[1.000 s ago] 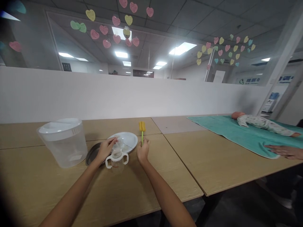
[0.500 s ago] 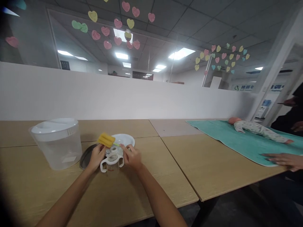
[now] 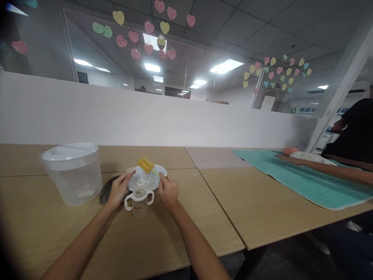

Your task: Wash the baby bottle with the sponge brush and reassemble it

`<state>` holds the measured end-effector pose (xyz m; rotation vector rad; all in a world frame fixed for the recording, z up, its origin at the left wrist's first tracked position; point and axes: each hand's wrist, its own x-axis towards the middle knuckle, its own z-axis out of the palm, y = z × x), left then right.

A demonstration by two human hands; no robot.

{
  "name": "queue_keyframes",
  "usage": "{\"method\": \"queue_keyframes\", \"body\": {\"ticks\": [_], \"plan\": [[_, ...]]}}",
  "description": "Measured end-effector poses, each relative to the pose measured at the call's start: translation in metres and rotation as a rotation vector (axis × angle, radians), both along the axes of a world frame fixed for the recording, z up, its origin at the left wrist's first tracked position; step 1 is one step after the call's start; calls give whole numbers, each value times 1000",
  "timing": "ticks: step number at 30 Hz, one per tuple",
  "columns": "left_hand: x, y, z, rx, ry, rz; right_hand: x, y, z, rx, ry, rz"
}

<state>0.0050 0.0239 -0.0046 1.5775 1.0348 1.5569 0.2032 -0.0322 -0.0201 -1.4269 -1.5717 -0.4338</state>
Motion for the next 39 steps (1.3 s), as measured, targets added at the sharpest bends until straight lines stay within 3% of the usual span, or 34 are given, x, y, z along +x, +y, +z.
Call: {"method": "queue_keyframes", "body": {"ticks": [9,14,20,24,30,35,39], "plan": [[-2,4,2,-84,-431,-17,-5,-3,-1,23,-225,218],[-4,5,0,-134,-484,-49,3,-6,5,-18,-294,188],[-7,7,-1,-148,-477,15,14,-6,8,-32,-325,146],[-6,4,1,-157,-456,-8,11,-7,9,22,-250,141],[-7,2,4,-162,-526,-15,7,-10,9,16,-318,172],[-16,3,14,-80,-680,127,9,-10,7,57,-254,122],[-30,7,16,29,-529,304,9,-8,9,62,-104,13]]}}
